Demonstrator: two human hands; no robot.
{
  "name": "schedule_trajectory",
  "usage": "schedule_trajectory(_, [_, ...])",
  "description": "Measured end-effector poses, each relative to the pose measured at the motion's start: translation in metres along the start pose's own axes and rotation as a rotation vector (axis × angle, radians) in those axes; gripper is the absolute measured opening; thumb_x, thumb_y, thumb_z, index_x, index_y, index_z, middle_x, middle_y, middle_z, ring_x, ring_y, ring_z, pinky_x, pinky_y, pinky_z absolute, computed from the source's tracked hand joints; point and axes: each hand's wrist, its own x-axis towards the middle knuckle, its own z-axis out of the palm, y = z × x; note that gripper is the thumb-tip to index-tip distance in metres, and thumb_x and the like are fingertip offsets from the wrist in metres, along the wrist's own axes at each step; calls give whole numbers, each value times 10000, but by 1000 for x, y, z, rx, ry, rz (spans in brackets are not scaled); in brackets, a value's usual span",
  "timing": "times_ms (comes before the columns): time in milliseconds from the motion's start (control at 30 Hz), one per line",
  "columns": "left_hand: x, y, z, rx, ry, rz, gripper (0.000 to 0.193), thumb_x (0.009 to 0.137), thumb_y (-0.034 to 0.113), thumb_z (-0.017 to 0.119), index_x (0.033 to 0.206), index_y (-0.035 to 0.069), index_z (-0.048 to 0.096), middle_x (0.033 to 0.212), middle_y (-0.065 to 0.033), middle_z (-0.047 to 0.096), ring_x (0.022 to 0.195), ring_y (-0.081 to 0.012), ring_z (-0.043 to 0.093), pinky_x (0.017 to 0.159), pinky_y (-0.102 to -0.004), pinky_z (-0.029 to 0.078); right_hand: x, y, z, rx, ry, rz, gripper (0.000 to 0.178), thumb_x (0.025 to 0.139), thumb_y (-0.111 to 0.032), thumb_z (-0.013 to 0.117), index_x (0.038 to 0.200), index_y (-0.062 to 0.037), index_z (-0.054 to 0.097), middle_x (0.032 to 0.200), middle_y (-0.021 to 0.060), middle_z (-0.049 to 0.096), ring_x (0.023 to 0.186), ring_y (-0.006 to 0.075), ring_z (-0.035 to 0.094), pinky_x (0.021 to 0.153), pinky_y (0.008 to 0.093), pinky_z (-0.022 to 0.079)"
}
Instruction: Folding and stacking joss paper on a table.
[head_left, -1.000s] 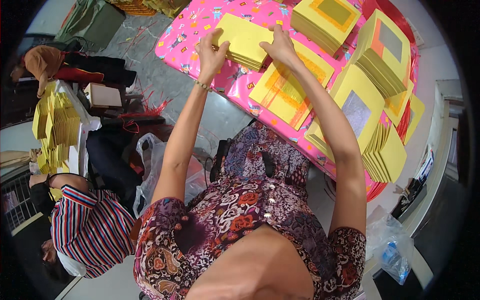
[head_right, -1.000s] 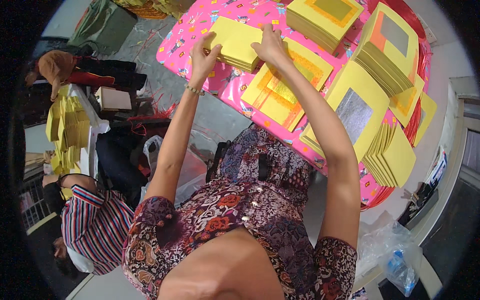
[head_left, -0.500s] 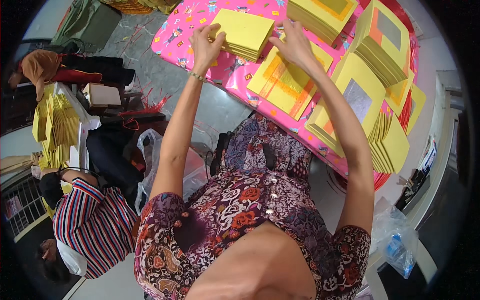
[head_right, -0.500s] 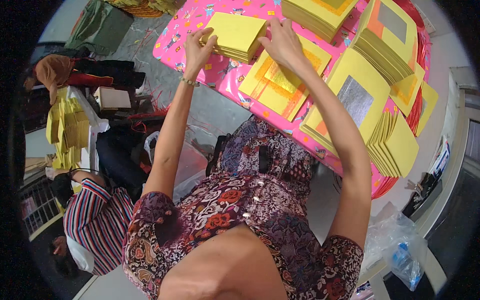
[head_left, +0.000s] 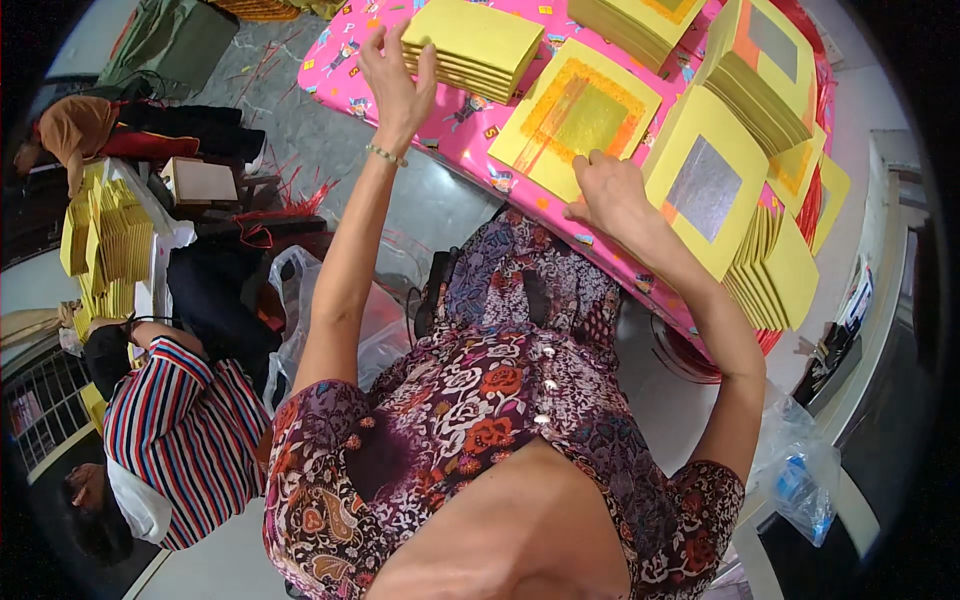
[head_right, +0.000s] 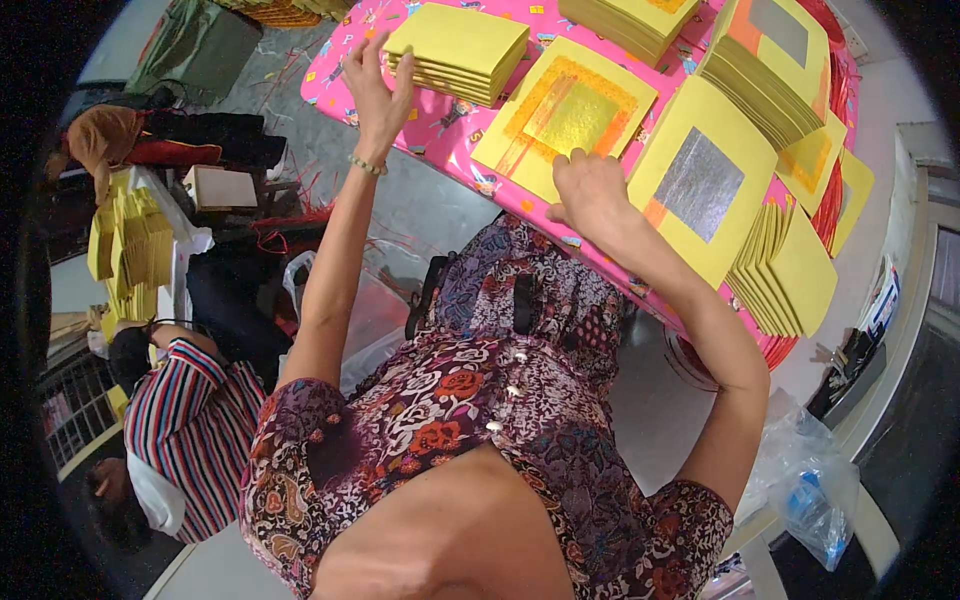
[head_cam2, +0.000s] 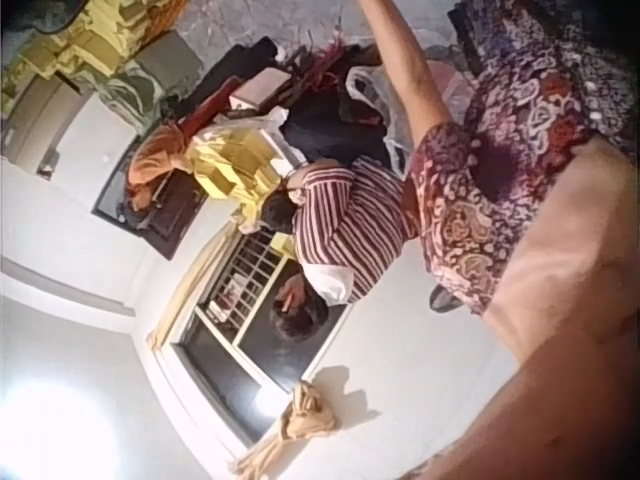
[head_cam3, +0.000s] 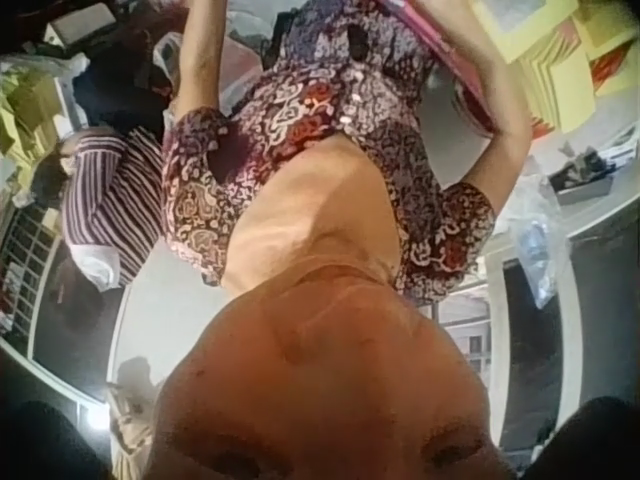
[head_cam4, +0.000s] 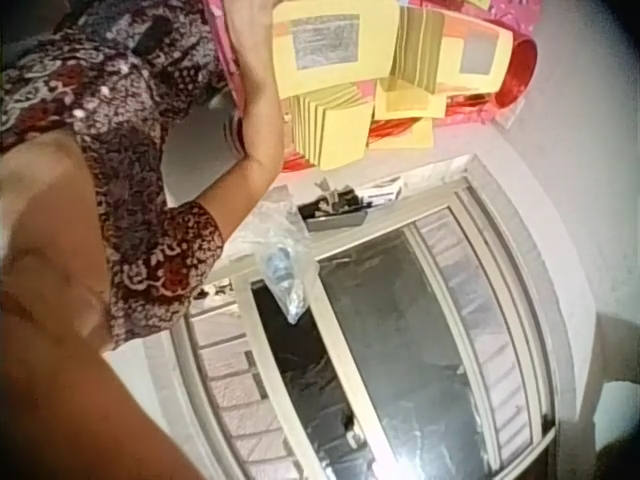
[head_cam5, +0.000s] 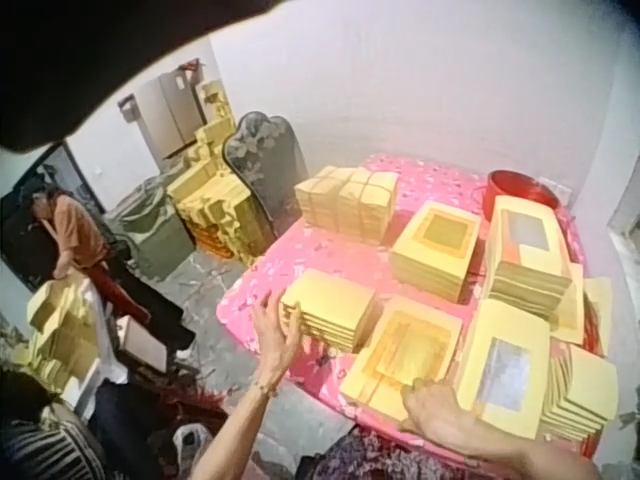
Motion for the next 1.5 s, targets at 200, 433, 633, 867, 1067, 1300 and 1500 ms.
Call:
schedule_trajectory(200, [-44, 39, -27, -328, -377, 78, 289, 837, 155, 722, 1114, 88, 673, 1156, -93, 615, 1095, -251, 564, 916, -392, 438, -1, 3, 5, 10, 39, -80, 433, 686, -294, 815, 929, -1, 609, 858, 175, 645, 774, 336, 669, 677, 442, 540])
schedule_trajectory(433, [-84, 55, -24, -365, -708, 265, 404, 782, 227, 788, 1152, 109, 674, 1241, -98, 569, 1131, -281, 554, 932, -401, 461, 7, 25, -14, 174, -86, -110, 230, 764, -208, 710, 755, 1, 615, 682, 173, 644, 674, 334, 658, 637, 440, 512])
schedule_trajectory(633, [-90, 52, -13, -486, -687, 118, 324, 845, 144, 707, 1162, 95, 661, 1221, -124, 568, 1116, -290, 572, 924, -391, 500, 9, 37, -26, 375, -136, -133, 245, 856, -214, 654, 757, 7, 618, 657, 163, 630, 661, 336, 645, 633, 417, 501])
schedule_trajectory(867, [-91, 50, -8, -505, -655, 65, 240, 847, 158, 688, 1079, 100, 695, 1161, -112, 604, 1099, -290, 575, 928, -390, 486, 15, 41, -31, 362, -237, -125, 260, 886, -255, 636, 807, -7, 628, 704, 189, 610, 693, 368, 602, 654, 462, 461])
schedule_trajectory(1067, [-88, 50, -8, -516, -662, 61, 241, 838, 163, 703, 1070, 99, 701, 1144, -110, 607, 1085, -281, 580, 915, -388, 492, 15, 45, -25, 383, -173, -147, 298, 905, -249, 631, 772, 13, 576, 663, 197, 560, 627, 368, 553, 609, 444, 428])
schedule_trajectory(1300, [-86, 52, -10, -508, -659, 78, 237, 833, 150, 705, 1065, 100, 704, 1135, -106, 608, 1076, -281, 583, 900, -381, 499, 15, 45, -26, 377, -170, -152, 302, 914, -261, 619, 784, 9, 579, 662, 199, 558, 634, 374, 553, 619, 449, 430])
schedule_trajectory(1500, [-88, 51, -11, -525, -678, 56, 242, 835, 137, 699, 1074, 98, 699, 1137, -109, 606, 1078, -282, 581, 902, -381, 499, 14, 44, -25, 373, -185, -138, 304, 913, -266, 618, 782, 5, 580, 653, 195, 557, 634, 374, 558, 617, 449, 432])
